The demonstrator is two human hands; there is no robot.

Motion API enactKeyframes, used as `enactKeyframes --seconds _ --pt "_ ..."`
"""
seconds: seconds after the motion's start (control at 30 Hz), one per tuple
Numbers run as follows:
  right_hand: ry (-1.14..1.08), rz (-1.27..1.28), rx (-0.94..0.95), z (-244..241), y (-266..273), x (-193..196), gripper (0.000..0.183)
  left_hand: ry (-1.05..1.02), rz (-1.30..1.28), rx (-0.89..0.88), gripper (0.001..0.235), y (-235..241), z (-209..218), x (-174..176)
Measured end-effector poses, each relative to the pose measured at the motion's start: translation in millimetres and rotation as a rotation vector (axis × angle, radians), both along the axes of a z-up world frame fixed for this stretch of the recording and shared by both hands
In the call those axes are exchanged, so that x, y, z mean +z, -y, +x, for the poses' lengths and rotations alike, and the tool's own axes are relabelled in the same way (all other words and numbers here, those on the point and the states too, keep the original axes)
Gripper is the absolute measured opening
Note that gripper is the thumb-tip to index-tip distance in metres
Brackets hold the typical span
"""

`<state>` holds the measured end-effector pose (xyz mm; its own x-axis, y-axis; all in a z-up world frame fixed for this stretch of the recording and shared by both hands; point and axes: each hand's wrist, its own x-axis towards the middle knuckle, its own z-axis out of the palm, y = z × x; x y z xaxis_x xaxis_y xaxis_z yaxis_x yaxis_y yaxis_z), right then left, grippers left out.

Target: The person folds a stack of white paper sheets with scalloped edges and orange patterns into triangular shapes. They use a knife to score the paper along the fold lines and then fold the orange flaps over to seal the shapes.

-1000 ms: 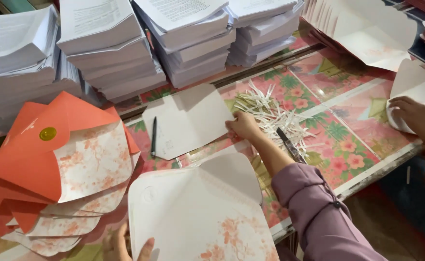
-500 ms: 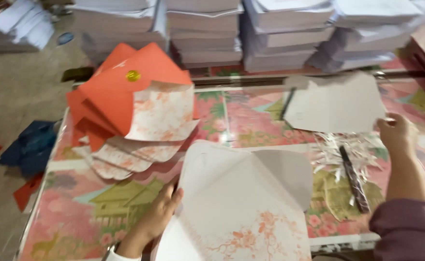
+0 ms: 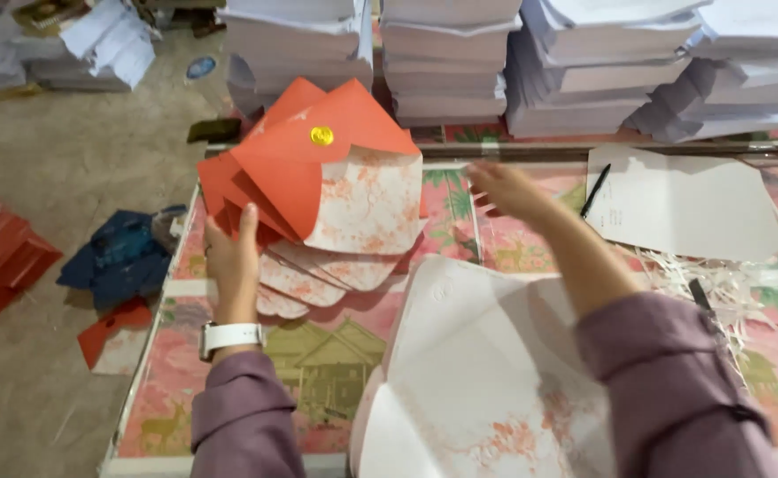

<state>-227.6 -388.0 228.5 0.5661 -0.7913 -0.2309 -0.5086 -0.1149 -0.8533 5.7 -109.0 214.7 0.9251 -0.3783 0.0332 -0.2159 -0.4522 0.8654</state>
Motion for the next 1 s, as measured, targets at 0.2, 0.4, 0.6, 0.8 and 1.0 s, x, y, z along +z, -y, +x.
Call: enactKeyframes --seconds 0.2,0.4,0.6,0.8,1.0 --pt "0.083 0.286 0.037 77 -9 -55 0.076 -0.288 0.146 -0.056 0.110 6 34 22" --pt "-0.034 0.376 0.363 129 -74 -33 0.070 -0.209 0.139 -0.150 0.095 10 49 33" --pt "-0.208 0.019 0.594 128 -61 -39 0.072 -0.086 0.191 -0.198 0.092 17 102 -9" --pt "-0.331 -0.260 0.547 42 -46 61 0.059 -0.171 0.100 -0.203 0.070 16 71 38" --pt "-0.351 -0.316 0.453 -53 -29 91 0.051 -0.147 0.082 -0.164 0.065 -9 68 22"
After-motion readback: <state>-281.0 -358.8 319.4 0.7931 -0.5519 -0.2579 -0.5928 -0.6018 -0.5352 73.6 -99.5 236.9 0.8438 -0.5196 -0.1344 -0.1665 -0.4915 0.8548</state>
